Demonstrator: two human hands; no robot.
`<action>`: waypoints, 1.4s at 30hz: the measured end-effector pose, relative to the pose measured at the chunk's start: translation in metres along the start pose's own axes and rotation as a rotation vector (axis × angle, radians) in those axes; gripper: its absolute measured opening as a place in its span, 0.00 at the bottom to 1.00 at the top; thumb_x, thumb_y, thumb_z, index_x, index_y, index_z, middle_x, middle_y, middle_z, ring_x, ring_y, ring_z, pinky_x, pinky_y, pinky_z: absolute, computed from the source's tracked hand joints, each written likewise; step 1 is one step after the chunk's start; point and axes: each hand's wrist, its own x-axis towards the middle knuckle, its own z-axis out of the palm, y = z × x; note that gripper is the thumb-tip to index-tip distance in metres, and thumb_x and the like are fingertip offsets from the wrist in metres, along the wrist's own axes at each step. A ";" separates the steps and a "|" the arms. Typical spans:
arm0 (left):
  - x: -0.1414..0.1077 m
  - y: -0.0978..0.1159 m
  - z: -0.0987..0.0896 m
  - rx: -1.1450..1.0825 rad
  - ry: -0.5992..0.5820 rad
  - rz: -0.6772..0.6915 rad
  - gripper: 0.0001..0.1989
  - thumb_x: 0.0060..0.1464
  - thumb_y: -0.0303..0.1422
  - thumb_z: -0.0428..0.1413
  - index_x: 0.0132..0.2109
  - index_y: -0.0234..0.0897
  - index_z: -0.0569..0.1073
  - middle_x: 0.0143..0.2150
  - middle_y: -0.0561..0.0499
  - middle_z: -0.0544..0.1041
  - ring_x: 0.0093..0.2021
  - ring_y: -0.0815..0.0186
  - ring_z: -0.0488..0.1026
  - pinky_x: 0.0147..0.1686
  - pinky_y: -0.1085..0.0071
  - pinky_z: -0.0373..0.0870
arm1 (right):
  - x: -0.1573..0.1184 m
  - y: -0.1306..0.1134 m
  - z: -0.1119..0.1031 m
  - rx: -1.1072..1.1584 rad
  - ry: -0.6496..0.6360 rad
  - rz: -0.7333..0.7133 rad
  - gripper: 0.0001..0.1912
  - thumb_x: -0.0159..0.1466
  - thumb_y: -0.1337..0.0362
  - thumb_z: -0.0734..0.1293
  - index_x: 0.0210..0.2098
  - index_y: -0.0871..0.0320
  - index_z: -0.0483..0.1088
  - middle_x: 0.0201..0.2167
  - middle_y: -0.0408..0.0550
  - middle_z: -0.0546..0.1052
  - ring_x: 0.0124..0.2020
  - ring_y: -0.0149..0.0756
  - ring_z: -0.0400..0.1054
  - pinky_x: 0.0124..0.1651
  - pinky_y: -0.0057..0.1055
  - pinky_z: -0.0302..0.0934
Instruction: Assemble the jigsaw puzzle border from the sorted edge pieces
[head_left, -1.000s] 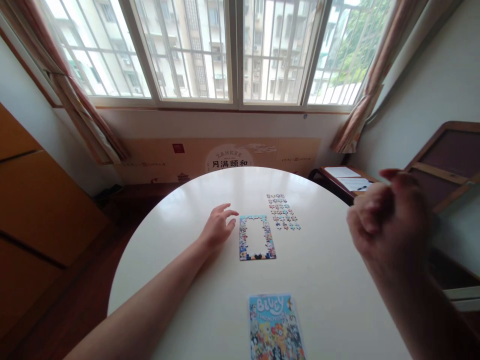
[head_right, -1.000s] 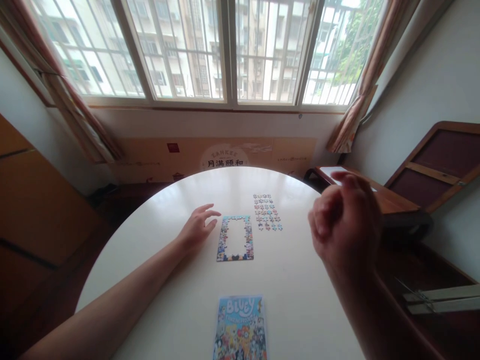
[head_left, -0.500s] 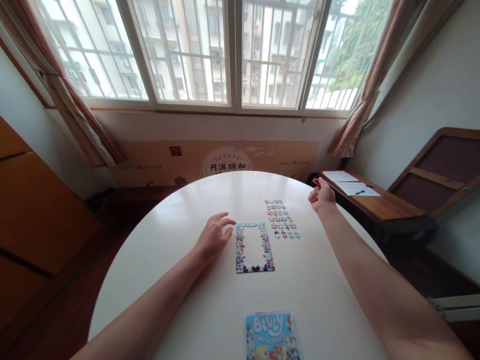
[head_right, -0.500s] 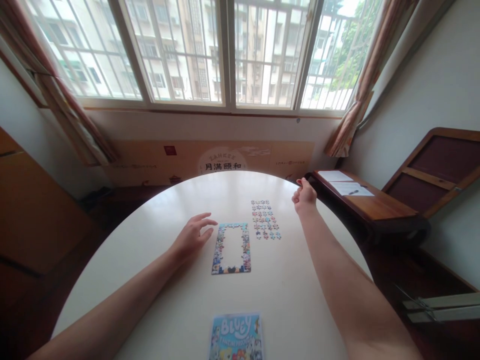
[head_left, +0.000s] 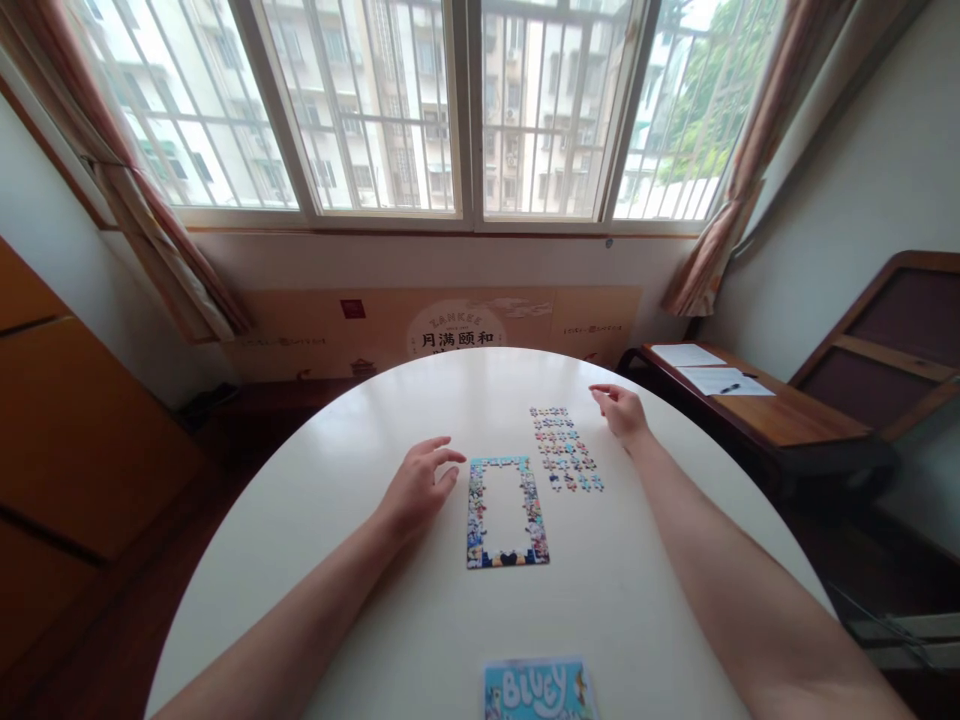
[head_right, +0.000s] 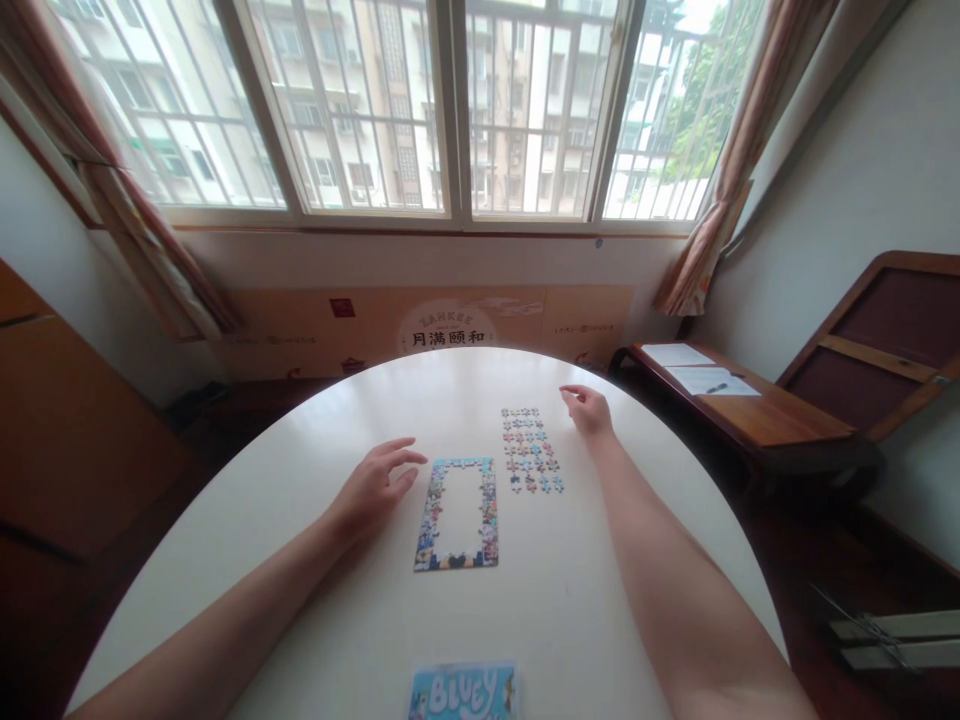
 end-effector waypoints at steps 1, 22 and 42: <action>0.000 -0.001 0.000 0.001 0.000 0.000 0.14 0.57 0.32 0.52 0.45 0.42 0.81 0.61 0.45 0.73 0.63 0.53 0.67 0.65 0.50 0.62 | 0.000 0.002 0.001 -0.047 -0.044 -0.021 0.17 0.49 0.57 0.71 0.35 0.60 0.79 0.14 0.38 0.66 0.18 0.28 0.58 0.22 0.27 0.51; 0.001 -0.005 -0.001 -0.019 0.007 0.008 0.14 0.57 0.33 0.52 0.44 0.42 0.81 0.61 0.46 0.73 0.63 0.52 0.67 0.65 0.50 0.61 | -0.003 0.011 0.005 -0.432 -0.200 -0.225 0.14 0.53 0.64 0.64 0.34 0.53 0.81 0.23 0.41 0.75 0.23 0.31 0.60 0.31 0.29 0.56; -0.001 -0.002 0.002 -0.032 -0.029 -0.015 0.14 0.57 0.34 0.52 0.44 0.42 0.82 0.60 0.45 0.73 0.63 0.51 0.67 0.65 0.49 0.61 | 0.003 0.014 0.013 -0.468 -0.133 -0.414 0.22 0.58 0.67 0.58 0.45 0.57 0.79 0.46 0.52 0.79 0.49 0.43 0.71 0.60 0.42 0.62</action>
